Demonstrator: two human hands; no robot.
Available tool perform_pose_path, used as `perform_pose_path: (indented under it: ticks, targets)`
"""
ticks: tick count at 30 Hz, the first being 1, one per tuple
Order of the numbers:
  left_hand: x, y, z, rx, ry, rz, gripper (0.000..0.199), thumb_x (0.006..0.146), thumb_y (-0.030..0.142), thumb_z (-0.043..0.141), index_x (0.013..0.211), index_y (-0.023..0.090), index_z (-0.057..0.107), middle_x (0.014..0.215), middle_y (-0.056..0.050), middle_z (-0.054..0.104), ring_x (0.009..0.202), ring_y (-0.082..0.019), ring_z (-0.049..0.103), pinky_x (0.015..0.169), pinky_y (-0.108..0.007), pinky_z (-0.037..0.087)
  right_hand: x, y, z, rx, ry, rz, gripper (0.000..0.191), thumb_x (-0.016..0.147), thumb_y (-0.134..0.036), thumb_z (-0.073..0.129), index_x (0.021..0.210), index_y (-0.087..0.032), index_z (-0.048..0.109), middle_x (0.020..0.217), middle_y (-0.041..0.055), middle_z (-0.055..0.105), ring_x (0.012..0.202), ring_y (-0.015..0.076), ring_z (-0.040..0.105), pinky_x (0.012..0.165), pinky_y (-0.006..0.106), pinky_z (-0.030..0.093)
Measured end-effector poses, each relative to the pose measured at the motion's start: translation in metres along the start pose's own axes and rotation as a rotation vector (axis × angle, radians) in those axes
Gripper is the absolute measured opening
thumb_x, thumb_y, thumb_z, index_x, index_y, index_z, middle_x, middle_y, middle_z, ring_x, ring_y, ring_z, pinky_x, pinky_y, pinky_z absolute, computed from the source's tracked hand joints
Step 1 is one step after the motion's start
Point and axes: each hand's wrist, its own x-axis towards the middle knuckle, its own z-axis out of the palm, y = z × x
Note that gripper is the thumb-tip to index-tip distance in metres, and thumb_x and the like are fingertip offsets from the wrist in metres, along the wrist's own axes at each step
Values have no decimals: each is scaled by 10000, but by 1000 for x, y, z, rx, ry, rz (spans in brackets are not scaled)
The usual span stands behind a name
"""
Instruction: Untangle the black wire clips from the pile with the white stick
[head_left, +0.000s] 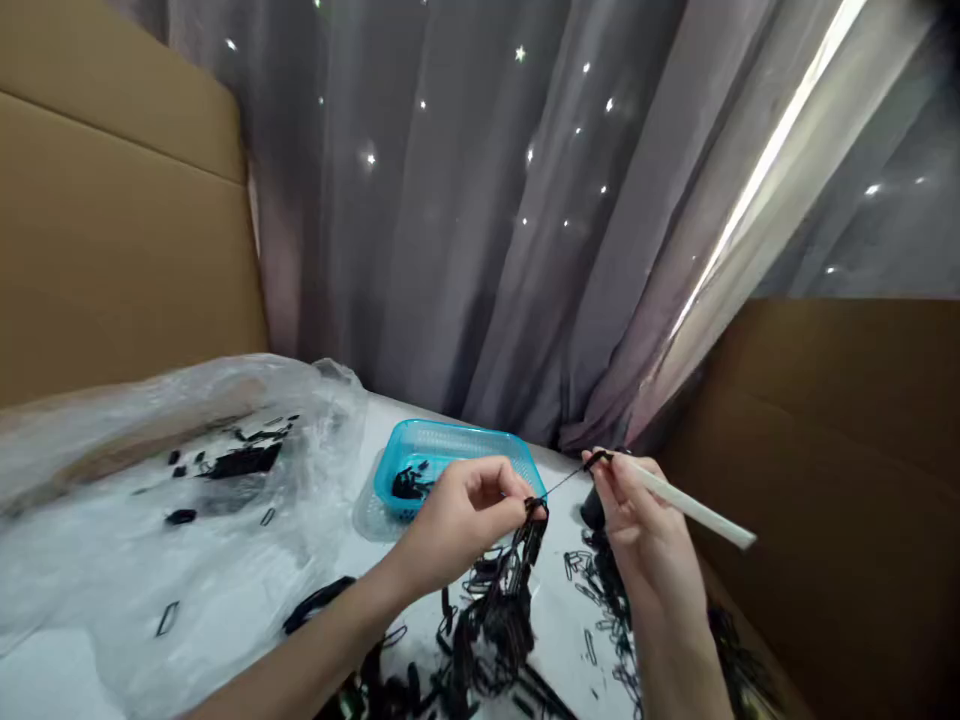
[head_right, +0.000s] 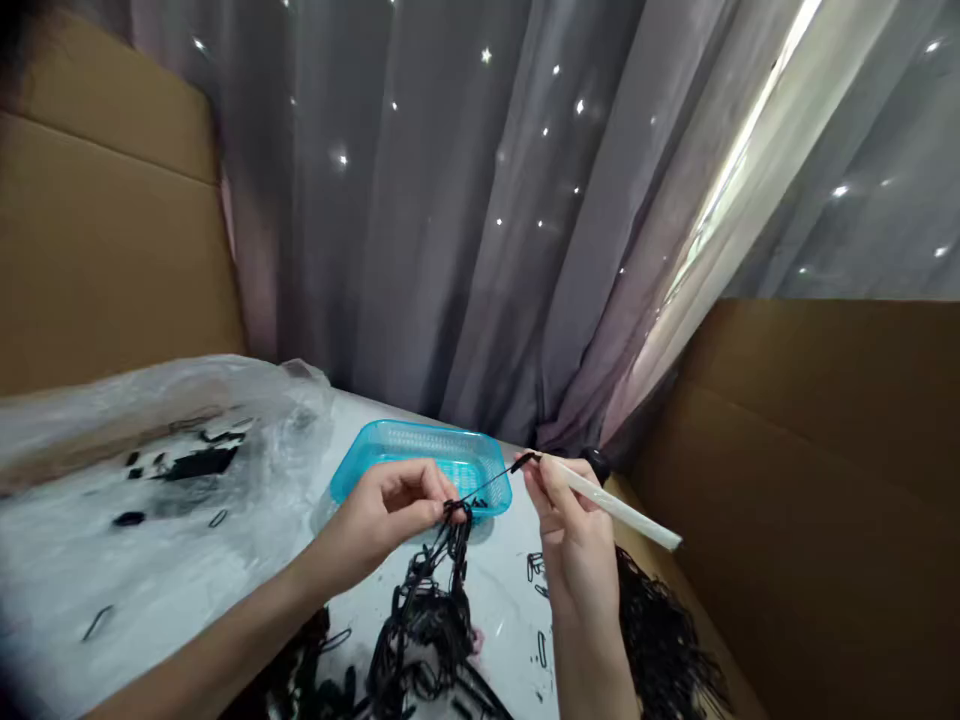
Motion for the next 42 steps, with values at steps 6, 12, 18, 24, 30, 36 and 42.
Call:
perform_pose_path:
  ticks: [6, 12, 18, 24, 30, 36, 42]
  targets:
    - [-4, 3, 1, -2, 16, 2, 150, 723, 244, 615, 623, 172, 531, 708, -9, 616, 691, -154, 597, 677, -272, 448, 2, -5, -5, -54, -78, 48, 213, 641, -321, 868, 679, -188, 707, 762, -8, 698, 793, 141, 697, 784, 229, 574]
    - [2, 7, -5, -93, 167, 37, 133, 771, 219, 547, 653, 174, 507, 883, -34, 662, 832, -145, 597, 763, -245, 452, -11, -19, 0, -135, -192, 168, 210, 687, -313, 847, 692, -175, 688, 751, 15, 746, 731, 134, 718, 714, 201, 571]
    - [-2, 4, -2, -204, -9, -71, 140, 839, 291, 513, 782, 200, 424, 573, 81, 508, 421, -48, 288, 431, -181, 213, -21, -20, 7, -191, -174, 123, 223, 696, -342, 841, 712, -176, 692, 746, 28, 757, 728, 144, 723, 672, 200, 574]
    - [-8, 4, -4, 276, -155, 74, 156, 863, 317, 636, 952, 191, 614, 657, 53, 525, 587, -92, 446, 551, -214, 335, -27, -24, 9, -275, -211, 97, 204, 725, -350, 816, 736, -174, 713, 708, 26, 731, 716, 153, 713, 652, 205, 577]
    - [-13, 3, 2, 523, -131, 288, 187, 922, 263, 556, 777, 167, 625, 643, 44, 534, 590, -90, 448, 569, -222, 341, -28, -24, 10, -377, -216, 12, 239, 738, -389, 790, 698, -171, 702, 673, 8, 672, 656, 116, 630, 572, 166, 524]
    - [-12, 2, -1, 396, -44, 251, 194, 889, 252, 557, 712, 172, 562, 623, 53, 496, 578, -91, 423, 543, -214, 324, -25, -23, 4, -514, -133, -48, 274, 791, -429, 741, 748, -176, 645, 384, -91, 422, 354, 36, 307, 361, 149, 217]
    - [-5, 1, -4, 319, 68, 134, 219, 817, 250, 532, 613, 170, 541, 567, 51, 452, 556, -102, 406, 536, -224, 320, -28, -16, 6, -739, -282, -36, 355, 857, -508, 642, 723, -182, 598, 411, -81, 426, 367, 56, 364, 375, 164, 247]
